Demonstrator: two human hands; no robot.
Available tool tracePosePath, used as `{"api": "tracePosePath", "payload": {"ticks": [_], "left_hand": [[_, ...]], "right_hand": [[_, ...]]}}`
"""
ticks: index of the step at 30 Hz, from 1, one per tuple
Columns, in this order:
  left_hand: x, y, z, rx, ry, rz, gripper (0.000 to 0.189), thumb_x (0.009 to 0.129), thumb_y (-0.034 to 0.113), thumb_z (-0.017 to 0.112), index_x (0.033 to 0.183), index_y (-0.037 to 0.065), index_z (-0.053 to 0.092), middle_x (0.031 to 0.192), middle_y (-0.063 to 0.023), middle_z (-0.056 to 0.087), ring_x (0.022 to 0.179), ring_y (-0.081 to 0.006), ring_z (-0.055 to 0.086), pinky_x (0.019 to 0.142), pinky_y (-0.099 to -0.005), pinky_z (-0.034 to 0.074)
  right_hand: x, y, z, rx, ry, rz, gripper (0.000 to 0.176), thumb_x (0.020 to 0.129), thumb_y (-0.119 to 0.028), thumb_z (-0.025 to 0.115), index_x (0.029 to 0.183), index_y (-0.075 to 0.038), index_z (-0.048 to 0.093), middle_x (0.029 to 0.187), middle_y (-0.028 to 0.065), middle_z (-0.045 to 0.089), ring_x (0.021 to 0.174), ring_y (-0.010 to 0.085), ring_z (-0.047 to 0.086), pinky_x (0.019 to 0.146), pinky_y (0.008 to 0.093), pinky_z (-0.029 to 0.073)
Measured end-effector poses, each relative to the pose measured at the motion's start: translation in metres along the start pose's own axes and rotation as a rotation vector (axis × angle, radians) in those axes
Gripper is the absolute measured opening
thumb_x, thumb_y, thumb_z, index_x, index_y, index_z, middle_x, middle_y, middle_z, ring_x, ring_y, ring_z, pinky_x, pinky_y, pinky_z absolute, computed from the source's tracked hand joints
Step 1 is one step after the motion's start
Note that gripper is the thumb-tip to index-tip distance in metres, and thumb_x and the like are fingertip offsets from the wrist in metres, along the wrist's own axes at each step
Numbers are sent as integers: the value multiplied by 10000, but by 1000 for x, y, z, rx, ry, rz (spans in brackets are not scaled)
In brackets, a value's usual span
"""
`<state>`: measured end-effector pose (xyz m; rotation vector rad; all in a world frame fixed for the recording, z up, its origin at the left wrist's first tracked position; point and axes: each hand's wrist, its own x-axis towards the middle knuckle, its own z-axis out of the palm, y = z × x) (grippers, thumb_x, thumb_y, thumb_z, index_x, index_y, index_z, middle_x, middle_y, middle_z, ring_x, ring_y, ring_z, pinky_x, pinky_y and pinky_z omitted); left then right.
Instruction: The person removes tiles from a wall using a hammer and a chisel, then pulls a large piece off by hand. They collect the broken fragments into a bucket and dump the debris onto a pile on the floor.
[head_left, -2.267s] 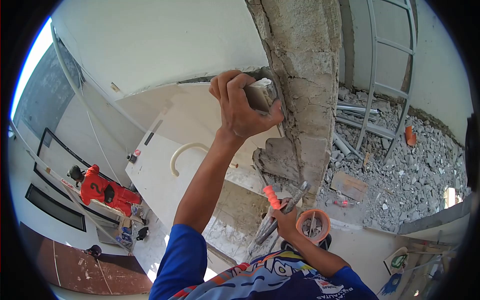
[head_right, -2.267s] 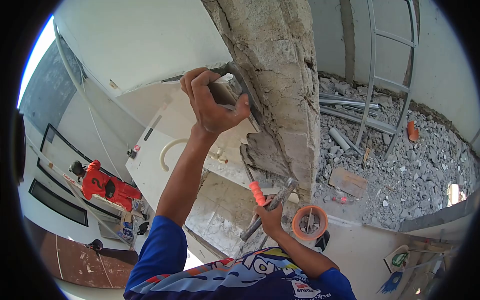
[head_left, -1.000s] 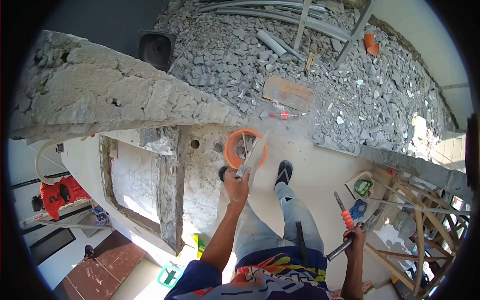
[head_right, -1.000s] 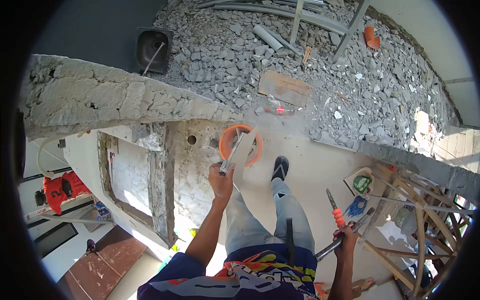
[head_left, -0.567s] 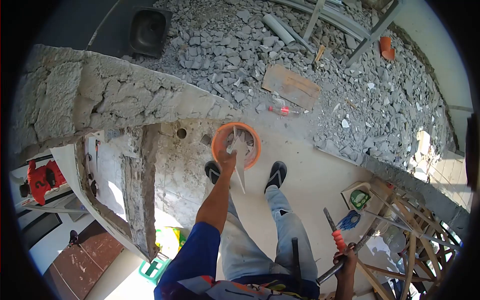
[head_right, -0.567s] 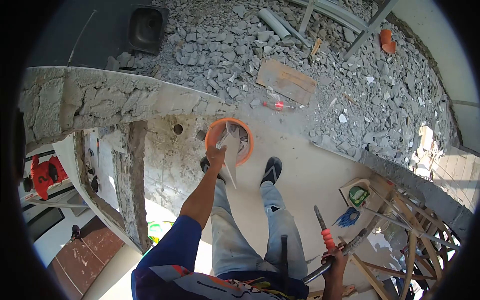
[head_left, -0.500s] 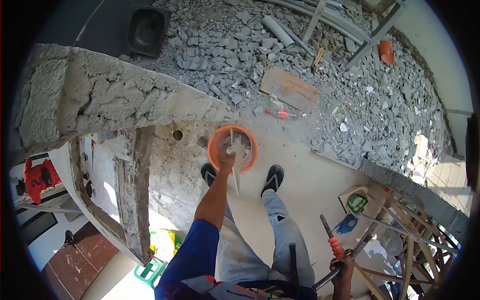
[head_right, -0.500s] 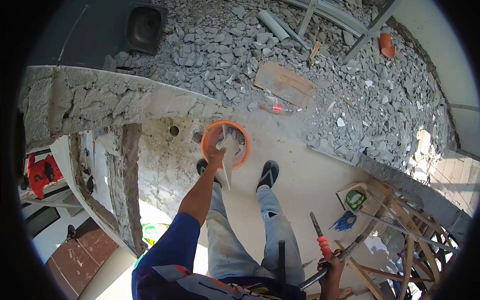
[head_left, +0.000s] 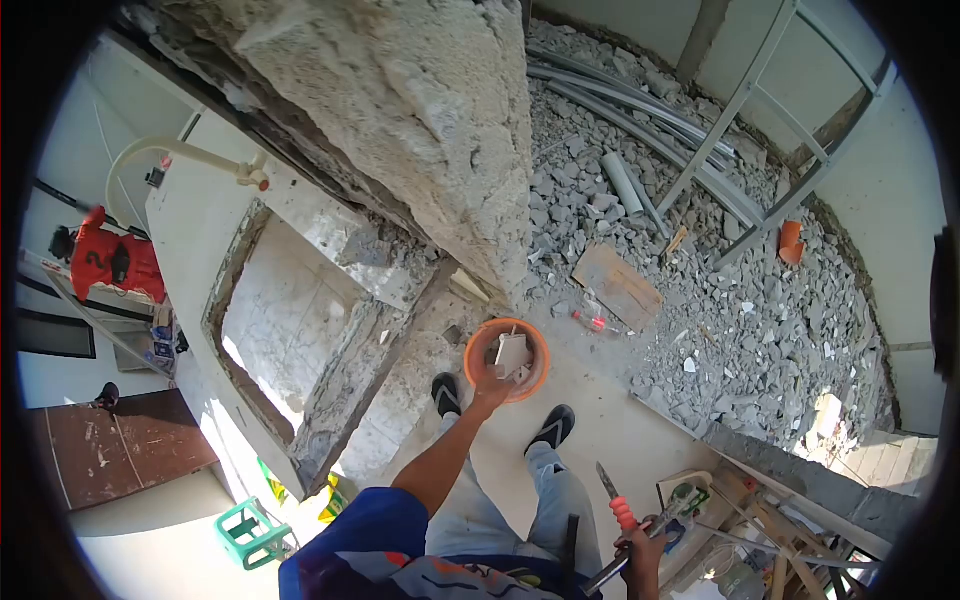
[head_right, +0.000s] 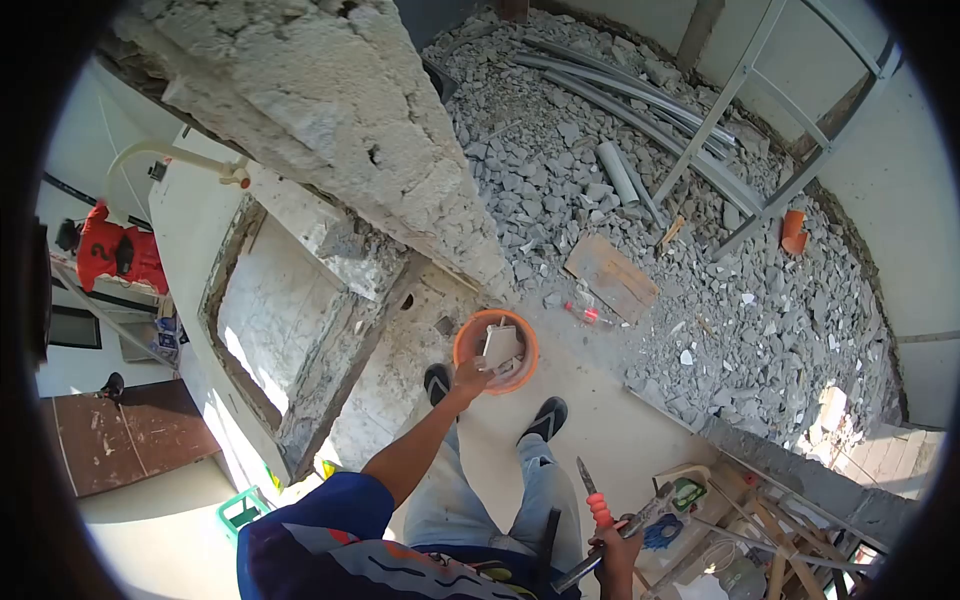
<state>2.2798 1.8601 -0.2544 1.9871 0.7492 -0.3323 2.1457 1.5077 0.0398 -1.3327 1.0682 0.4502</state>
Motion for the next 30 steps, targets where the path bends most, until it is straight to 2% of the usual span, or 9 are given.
{"api": "tracePosePath", "payload": {"ticks": [3,6,7,8,9,12,18,24,30], "left_hand": [[-102,103,-94,-255,-217,-32,314,820,163,726,1069,-7,641,970,-132,689,905,-212,672,741,-346,521],[-116,151,-189,-62,335,528,289,826,129,732,1072,7,639,965,-133,663,864,-192,657,705,-329,518],[-101,173,-231,22,561,681,342,804,142,764,1095,19,633,982,-140,641,852,-225,643,719,-336,513],[-79,189,-267,-27,667,662,367,763,141,775,1047,-33,620,1068,-213,613,985,-368,604,849,-417,495],[-55,200,-301,88,742,630,468,749,148,788,1129,-46,597,1148,-239,596,1062,-395,573,929,-447,457],[41,179,-363,422,601,585,695,708,269,821,1236,-87,544,1243,-254,570,1138,-427,532,990,-456,433],[58,211,-365,662,164,370,614,717,333,793,1222,45,597,1193,-240,563,1148,-409,501,956,-507,449],[53,190,-318,608,306,375,524,719,301,783,1185,115,634,1194,-194,508,1089,-439,496,910,-502,465],[9,192,-288,524,291,453,510,731,251,766,1165,26,621,1163,-214,522,1060,-447,507,923,-495,451]], "right_hand": [[-31,-23,53,38,-217,-160,384,651,21,695,904,-81,425,783,85,537,553,152,563,442,291,469],[-64,-54,118,52,-399,-321,416,646,46,690,937,-80,421,862,93,546,613,139,570,458,280,490],[-78,-60,131,50,-434,-353,426,644,53,687,948,-80,420,889,97,548,630,136,571,462,277,497],[-83,-60,140,59,-468,-377,444,648,43,685,978,-85,416,903,107,546,604,141,570,470,281,516],[-90,-64,149,84,-477,-378,446,652,41,683,985,-84,414,901,108,546,600,145,574,465,282,516],[-110,-60,164,186,-455,-349,445,666,24,672,1005,-80,404,889,107,544,560,161,581,446,288,516],[-127,-42,152,159,-193,-326,342,713,-13,605,960,-119,395,686,67,533,510,159,565,396,269,455],[-136,-36,125,233,-15,-258,274,762,-50,575,916,-168,381,665,31,489,479,130,514,397,256,385],[-133,-39,103,235,40,-275,249,772,-72,578,894,-179,390,631,0,470,464,107,484,395,237,355]]}}
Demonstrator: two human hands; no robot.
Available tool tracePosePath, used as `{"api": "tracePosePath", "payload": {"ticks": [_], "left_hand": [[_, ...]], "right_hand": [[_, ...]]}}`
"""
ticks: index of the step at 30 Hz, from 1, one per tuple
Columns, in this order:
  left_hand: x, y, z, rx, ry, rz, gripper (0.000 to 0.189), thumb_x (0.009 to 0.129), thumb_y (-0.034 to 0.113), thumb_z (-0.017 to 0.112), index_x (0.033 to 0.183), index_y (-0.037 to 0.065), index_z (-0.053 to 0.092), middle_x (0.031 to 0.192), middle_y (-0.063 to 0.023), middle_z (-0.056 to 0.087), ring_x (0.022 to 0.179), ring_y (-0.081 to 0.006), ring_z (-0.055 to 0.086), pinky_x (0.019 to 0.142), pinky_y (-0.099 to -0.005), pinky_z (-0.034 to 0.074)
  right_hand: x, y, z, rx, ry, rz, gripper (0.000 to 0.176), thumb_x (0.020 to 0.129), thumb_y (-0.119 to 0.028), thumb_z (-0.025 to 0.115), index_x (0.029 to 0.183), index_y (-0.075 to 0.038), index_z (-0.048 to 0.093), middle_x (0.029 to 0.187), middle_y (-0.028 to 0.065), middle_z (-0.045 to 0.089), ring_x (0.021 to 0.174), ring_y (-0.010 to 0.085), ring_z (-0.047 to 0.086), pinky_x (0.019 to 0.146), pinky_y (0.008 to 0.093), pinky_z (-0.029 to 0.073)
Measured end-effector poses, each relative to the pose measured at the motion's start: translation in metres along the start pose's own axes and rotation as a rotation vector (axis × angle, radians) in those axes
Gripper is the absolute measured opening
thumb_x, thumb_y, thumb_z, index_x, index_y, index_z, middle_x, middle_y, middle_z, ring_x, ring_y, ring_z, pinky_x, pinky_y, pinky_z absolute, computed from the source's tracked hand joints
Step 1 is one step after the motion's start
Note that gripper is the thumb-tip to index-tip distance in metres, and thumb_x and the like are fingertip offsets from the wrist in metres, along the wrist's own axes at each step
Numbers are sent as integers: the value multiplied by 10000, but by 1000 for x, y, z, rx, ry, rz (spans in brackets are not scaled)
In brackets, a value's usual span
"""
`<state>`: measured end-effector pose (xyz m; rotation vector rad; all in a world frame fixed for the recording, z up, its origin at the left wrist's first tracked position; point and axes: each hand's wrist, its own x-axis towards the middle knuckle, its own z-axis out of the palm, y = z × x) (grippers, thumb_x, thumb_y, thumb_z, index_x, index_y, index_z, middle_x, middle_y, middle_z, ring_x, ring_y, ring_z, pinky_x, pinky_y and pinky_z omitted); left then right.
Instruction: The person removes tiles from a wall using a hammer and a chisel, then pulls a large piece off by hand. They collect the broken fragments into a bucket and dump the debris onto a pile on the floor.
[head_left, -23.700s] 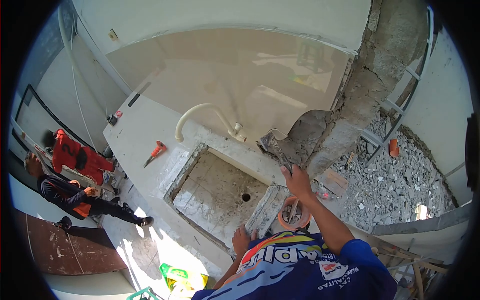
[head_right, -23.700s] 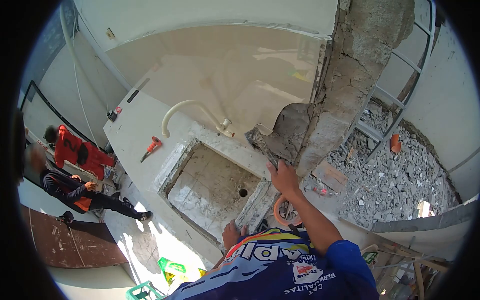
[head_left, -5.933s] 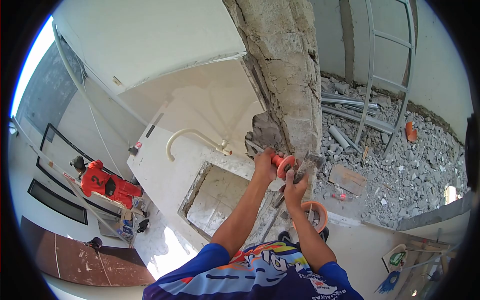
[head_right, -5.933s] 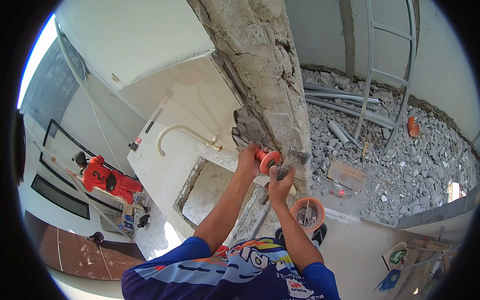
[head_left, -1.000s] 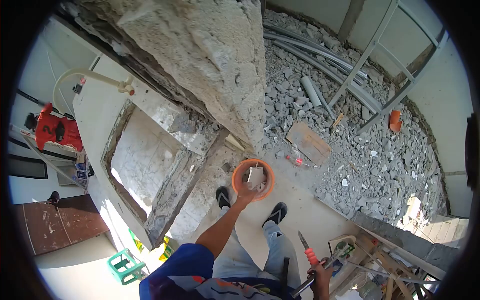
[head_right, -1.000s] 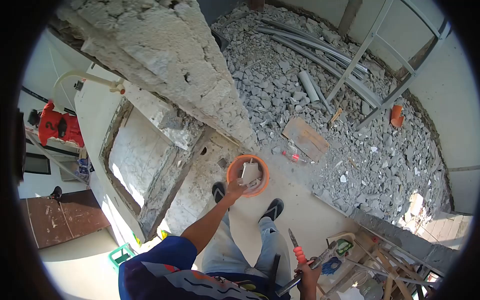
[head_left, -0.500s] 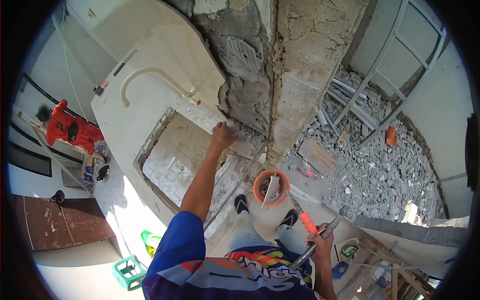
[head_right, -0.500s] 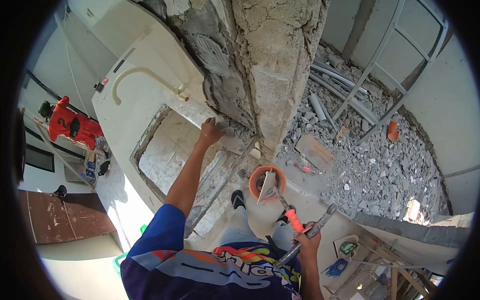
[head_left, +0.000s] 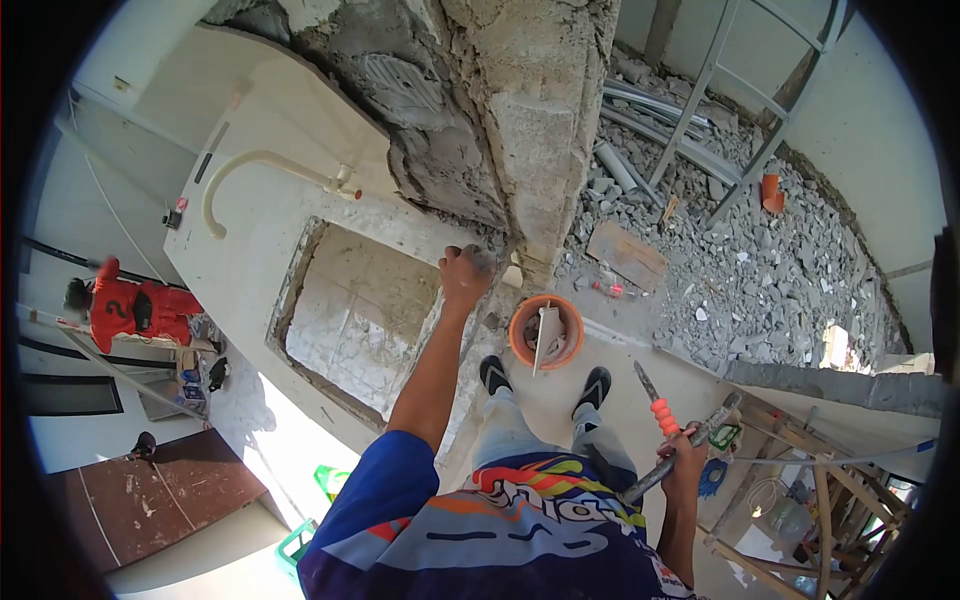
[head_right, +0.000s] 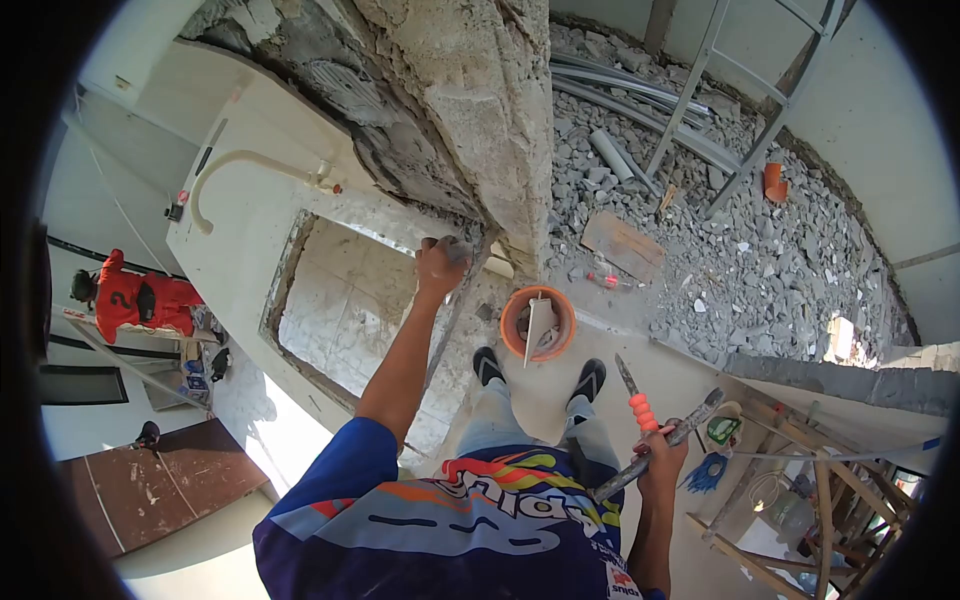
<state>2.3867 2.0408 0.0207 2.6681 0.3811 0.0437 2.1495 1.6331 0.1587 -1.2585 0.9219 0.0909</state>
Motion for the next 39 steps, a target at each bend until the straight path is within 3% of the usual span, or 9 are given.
{"api": "tracePosePath", "payload": {"ticks": [6,9,15,18,22,26,29,35,39], "left_hand": [[-42,31,30,-55,89,73,418,728,155,739,1094,-21,641,1129,-230,550,1026,-434,540,885,-469,465],[-65,39,46,-218,28,103,393,731,86,742,1107,15,654,983,-185,623,968,-357,602,843,-429,484],[-127,29,45,-336,86,-43,323,761,31,714,1076,-8,650,915,-160,625,901,-322,628,748,-407,512],[-142,14,13,-392,197,-123,277,771,39,693,1036,-25,646,954,-204,609,842,-390,602,765,-453,496],[-121,-28,2,-171,398,-47,329,794,69,696,1093,-52,631,1053,-225,583,978,-398,553,874,-457,449],[-86,-34,1,-12,394,93,338,800,131,692,1089,-37,643,1055,-221,591,982,-408,550,879,-469,450],[-78,-33,2,-78,148,66,280,780,139,706,1025,8,670,1041,-204,609,948,-407,576,832,-480,481],[-92,-22,7,42,94,17,216,762,123,690,958,33,686,978,-195,623,917,-392,603,795,-476,508],[-91,-22,13,-83,87,-20,212,772,114,679,956,10,681,933,-208,626,900,-414,608,801,-480,504]], "right_hand": [[17,0,-18,16,-20,-3,245,768,-102,589,881,-199,395,637,-10,457,470,104,479,404,238,346],[26,4,-24,7,-13,-11,250,767,-103,594,880,-204,395,655,-4,469,484,109,495,413,243,356],[16,-13,-15,-37,16,36,258,759,-97,609,876,-170,391,658,7,464,496,130,508,425,268,376],[21,-8,-19,-27,-13,70,264,755,-99,616,875,-167,391,666,8,464,499,130,507,428,272,380],[22,-4,-17,-43,-22,94,270,750,-102,622,871,-170,391,670,4,456,498,127,495,429,274,379],[23,-1,-7,-96,-25,115,272,741,-106,622,867,-179,391,670,2,454,489,130,491,420,273,377],[19,-1,0,-91,-48,106,271,739,-108,621,871,-183,396,672,3,459,491,135,501,418,271,382],[16,-7,14,-30,-75,95,308,727,-46,638,891,-143,395,705,29,489,497,139,515,412,273,373],[19,-10,17,-65,-98,63,306,712,-52,623,897,-143,397,698,35,482,487,145,512,411,273,385]]}}
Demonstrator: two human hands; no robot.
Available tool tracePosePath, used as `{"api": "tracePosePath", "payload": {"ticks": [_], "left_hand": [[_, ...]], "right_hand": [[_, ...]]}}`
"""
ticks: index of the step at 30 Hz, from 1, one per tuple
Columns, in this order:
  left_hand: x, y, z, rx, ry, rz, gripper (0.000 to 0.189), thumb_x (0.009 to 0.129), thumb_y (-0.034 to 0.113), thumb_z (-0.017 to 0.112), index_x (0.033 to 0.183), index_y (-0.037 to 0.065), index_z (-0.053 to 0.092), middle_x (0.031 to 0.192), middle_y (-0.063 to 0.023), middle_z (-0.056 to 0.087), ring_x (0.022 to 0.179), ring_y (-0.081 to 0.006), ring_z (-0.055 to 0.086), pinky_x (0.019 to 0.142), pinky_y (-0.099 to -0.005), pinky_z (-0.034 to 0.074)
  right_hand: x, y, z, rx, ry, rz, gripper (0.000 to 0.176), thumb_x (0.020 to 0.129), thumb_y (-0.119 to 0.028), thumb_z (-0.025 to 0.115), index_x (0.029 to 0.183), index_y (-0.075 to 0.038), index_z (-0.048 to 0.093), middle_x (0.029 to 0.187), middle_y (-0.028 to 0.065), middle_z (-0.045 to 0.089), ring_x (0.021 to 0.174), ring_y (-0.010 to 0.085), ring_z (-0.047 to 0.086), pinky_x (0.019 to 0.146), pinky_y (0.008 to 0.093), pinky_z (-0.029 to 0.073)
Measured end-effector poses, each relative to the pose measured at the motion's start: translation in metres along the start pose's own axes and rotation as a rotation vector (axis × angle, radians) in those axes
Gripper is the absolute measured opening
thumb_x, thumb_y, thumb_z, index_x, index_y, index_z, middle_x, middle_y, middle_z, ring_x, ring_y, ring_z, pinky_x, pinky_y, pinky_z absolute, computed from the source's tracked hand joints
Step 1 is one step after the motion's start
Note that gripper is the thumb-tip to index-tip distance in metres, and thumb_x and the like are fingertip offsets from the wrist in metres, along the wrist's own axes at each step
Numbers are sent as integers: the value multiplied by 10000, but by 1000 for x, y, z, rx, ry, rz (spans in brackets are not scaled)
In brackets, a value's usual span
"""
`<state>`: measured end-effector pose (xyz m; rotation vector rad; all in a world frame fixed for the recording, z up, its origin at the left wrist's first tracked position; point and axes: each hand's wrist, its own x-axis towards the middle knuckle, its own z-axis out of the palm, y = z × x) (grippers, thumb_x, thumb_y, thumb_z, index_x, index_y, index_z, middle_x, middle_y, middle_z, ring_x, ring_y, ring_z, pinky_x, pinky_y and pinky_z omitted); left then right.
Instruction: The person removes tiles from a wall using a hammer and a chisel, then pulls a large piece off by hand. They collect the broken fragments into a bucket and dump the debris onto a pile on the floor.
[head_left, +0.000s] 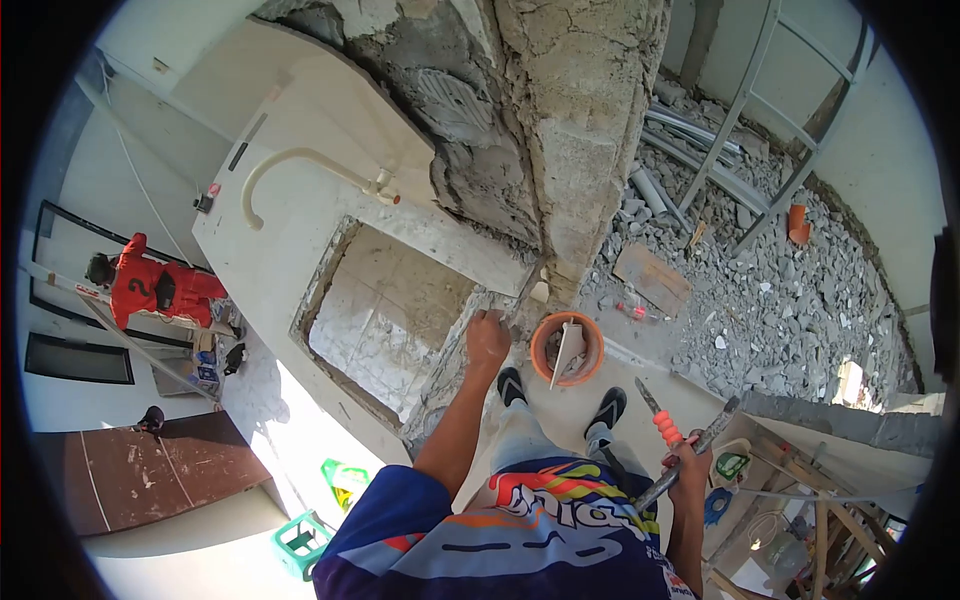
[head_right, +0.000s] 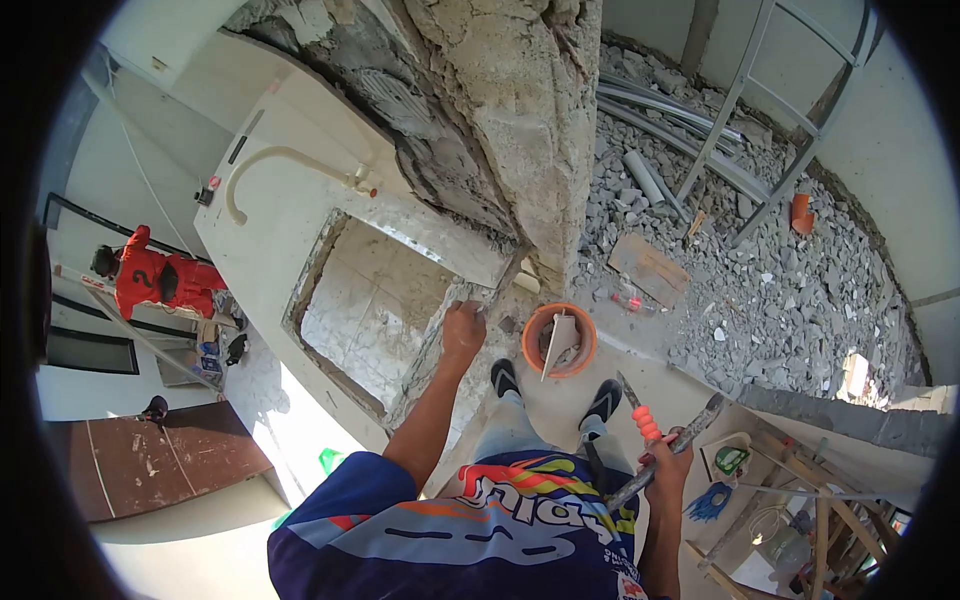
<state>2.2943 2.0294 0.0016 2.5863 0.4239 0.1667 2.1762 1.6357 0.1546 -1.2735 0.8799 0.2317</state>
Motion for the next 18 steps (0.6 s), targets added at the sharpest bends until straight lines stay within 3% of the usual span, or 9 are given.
{"api": "tracePosePath", "payload": {"ticks": [2,6,8,10,12,13,16,17,18], "left_hand": [[-9,25,-3,-92,84,81,215,769,130,696,942,3,678,913,-214,627,879,-419,607,793,-478,502],[-27,64,-4,-171,57,177,332,763,167,725,999,-53,649,852,-237,616,839,-431,599,795,-481,499],[-27,88,-41,-270,-264,122,422,800,248,746,1060,-64,632,942,-207,641,944,-379,629,848,-439,506],[-36,78,-35,-741,-714,3,531,873,309,698,1224,-62,553,1134,-182,614,1044,-320,612,892,-396,498],[-43,106,-100,-1207,-812,-67,569,936,298,631,1327,-67,437,1217,-161,572,1080,-260,601,922,-364,489],[-50,120,-131,-1438,-861,-107,590,967,292,598,1379,-69,379,1258,-150,551,1098,-230,595,937,-347,485],[-19,147,-177,-1704,-683,-280,584,999,221,549,1430,-60,272,1263,-124,538,1058,-180,601,926,-319,494],[-9,157,-190,-1718,-520,-241,527,988,168,563,1395,-69,325,1223,-118,557,1030,-158,608,875,-311,529],[1,167,-208,-1718,-449,-237,507,979,164,578,1372,-63,353,1185,-110,575,990,-153,619,834,-308,542]], "right_hand": [[-4,-4,9,-38,-4,-55,290,705,-70,608,890,-141,397,670,33,472,476,148,511,403,273,385],[-4,-5,41,-49,-111,-181,328,679,-43,612,922,-121,405,699,43,479,461,154,514,400,276,417],[-11,-9,67,-44,-151,-239,357,664,-28,617,942,-107,407,730,52,491,465,156,524,394,279,437],[-32,-16,103,61,-246,-292,421,633,-20,646,967,-88,399,790,79,510,467,153,539,377,270,472],[-40,-14,133,89,-353,-432,433,627,-24,659,966,-88,398,785,88,509,447,159,530,386,271,482],[-46,-19,146,117,-440,-383,500,581,-21,732,958,-74,408,890,99,520,658,155,578,462,295,522],[-52,-28,204,196,-524,-780,499,574,-47,757,944,-69,423,956,113,544,702,157,587,485,291,533],[-43,-35,217,99,-565,-955,522,617,-93,790,1013,-41,453,1019,125,552,756,169,603,506,281,546],[-47,-50,228,75,-595,-973,550,661,-133,803,1080,-21,465,1069,133,555,800,177,614,521,273,555]]}}
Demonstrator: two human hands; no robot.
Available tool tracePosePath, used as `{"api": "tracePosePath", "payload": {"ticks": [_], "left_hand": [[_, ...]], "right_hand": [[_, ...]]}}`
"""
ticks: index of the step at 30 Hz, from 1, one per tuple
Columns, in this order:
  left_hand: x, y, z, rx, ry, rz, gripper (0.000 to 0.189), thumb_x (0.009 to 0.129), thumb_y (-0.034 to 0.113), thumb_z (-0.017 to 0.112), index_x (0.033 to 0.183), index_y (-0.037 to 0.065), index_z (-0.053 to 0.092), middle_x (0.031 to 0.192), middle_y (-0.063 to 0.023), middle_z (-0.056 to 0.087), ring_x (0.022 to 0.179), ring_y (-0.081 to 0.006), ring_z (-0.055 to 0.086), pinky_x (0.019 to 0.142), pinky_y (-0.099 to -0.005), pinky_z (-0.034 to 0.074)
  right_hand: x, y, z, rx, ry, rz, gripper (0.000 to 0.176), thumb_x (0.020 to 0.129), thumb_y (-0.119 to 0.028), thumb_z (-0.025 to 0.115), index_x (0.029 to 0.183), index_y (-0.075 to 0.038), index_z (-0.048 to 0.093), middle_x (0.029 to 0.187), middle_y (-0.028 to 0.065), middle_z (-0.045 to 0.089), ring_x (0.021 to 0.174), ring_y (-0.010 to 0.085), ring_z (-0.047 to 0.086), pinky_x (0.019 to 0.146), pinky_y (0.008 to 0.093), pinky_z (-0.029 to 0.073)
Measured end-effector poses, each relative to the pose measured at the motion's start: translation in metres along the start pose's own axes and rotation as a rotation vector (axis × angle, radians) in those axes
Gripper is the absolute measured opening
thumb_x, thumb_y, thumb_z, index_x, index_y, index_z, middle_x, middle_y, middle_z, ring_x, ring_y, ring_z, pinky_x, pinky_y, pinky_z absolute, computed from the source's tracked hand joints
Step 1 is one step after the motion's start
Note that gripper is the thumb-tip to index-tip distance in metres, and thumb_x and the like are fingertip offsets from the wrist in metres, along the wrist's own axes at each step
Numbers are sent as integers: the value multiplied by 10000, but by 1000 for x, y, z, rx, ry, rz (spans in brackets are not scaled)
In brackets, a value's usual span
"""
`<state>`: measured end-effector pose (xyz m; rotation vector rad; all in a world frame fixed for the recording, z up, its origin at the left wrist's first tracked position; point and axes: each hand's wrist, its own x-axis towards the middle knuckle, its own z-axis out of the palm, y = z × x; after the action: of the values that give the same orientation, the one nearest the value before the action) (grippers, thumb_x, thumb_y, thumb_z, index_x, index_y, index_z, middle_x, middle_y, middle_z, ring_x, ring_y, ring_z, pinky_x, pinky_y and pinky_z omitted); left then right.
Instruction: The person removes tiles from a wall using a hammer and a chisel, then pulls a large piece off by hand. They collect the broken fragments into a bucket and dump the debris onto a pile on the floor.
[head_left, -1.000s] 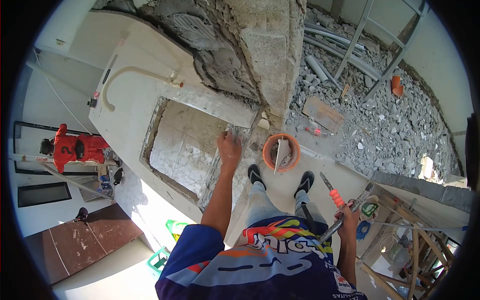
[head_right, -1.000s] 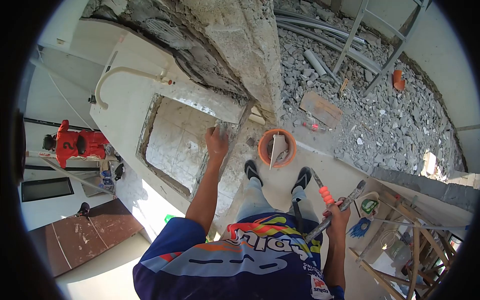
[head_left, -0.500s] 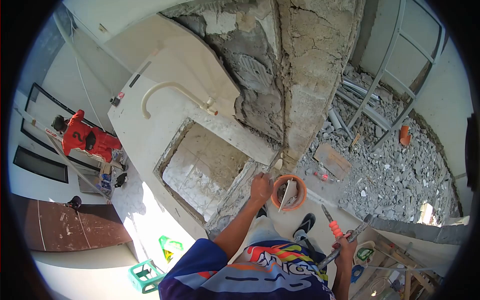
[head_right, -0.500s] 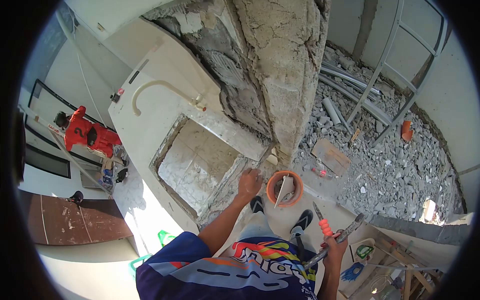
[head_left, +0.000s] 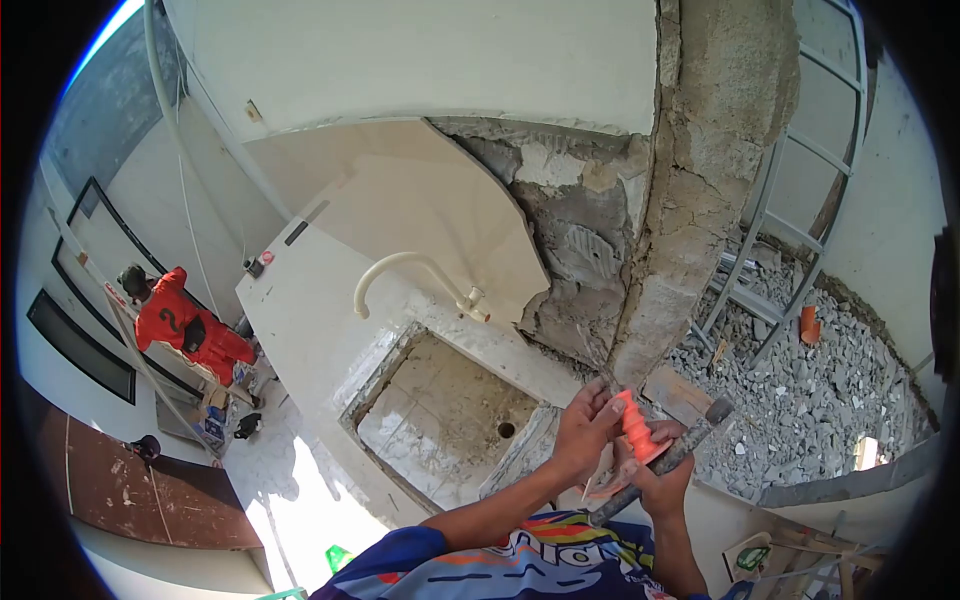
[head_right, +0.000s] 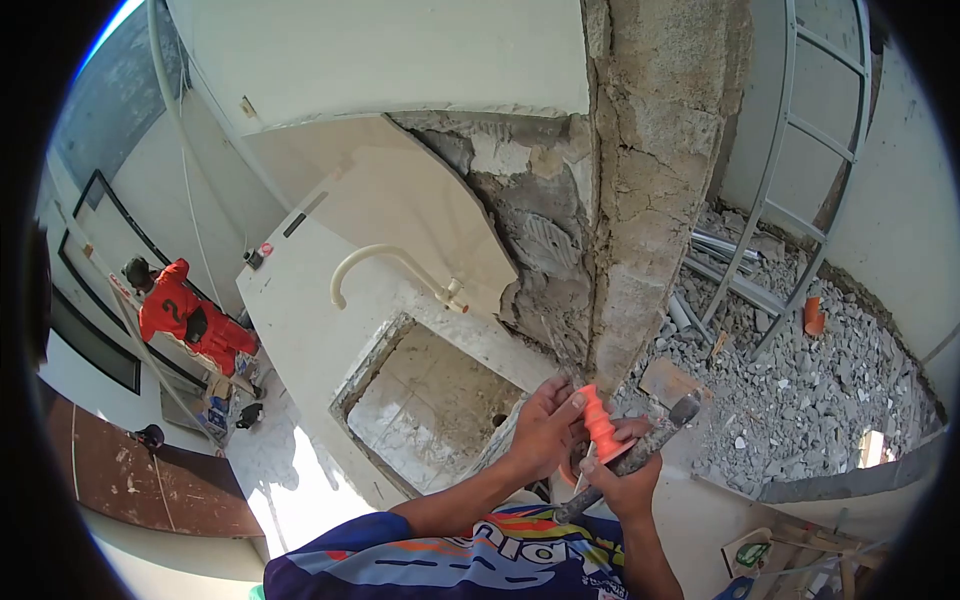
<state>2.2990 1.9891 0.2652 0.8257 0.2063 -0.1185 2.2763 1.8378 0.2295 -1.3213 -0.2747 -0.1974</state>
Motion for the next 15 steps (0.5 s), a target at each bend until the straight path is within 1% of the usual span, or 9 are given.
{"api": "tracePosePath", "payload": {"ticks": [1,3,6,7,10,11,12,14,15], "left_hand": [[3,20,12,1,38,49,487,970,161,594,1349,-57,381,1147,-102,593,950,-148,630,794,-306,555],[16,46,21,-6,55,121,436,963,155,604,1301,-53,423,1082,-104,620,889,-166,654,751,-318,577],[38,59,14,-19,26,190,340,965,149,598,1216,-47,479,998,-117,641,820,-204,678,733,-344,596],[45,61,12,-26,38,215,303,963,149,602,1182,-39,507,968,-109,644,791,-198,675,718,-339,597],[57,79,26,-37,71,255,217,961,175,610,1085,0,579,901,-71,650,735,-167,656,656,-317,580],[64,82,27,-59,63,257,210,958,187,618,1077,18,584,906,-54,650,731,-151,649,625,-298,565],[70,84,27,-79,56,257,203,954,199,626,1070,36,588,911,-37,650,727,-135,642,594,-278,551],[78,86,28,-95,71,250,156,966,195,606,1023,50,611,905,-39,635,780,-153,634,663,-299,554],[80,87,32,-116,85,252,153,967,194,604,1020,49,613,906,-40,633,796,-159,630,681,-304,553]], "right_hand": [[15,-9,8,-10,-39,-13,584,705,-174,815,1147,-1,476,1118,140,558,843,184,624,537,265,564],[36,-60,34,167,3,217,650,795,-247,800,1278,26,462,1188,147,552,909,190,634,557,254,574],[45,-63,28,-5,106,90,679,885,-305,718,1378,35,398,1240,153,543,938,188,648,548,252,588],[44,-61,19,-66,151,73,608,895,-255,715,1350,33,431,1144,113,571,850,145,627,586,245,548],[38,-51,-14,-308,87,102,584,903,-246,712,1340,35,446,994,62,573,787,105,570,644,236,486],[40,-52,-8,-308,83,-38,418,953,-198,614,1273,18,454,781,-14,498,515,49,485,426,197,387],[42,-55,-4,-244,82,-44,406,953,-191,609,1261,24,454,813,7,511,571,57,487,495,207,405],[43,-69,2,-116,77,-49,383,953,-176,598,1238,36,454,877,47,537,684,72,493,633,226,441],[46,-83,10,88,56,-31,312,982,-177,504,1206,28,433,877,57,524,623,74,465,571,235,432]]}}
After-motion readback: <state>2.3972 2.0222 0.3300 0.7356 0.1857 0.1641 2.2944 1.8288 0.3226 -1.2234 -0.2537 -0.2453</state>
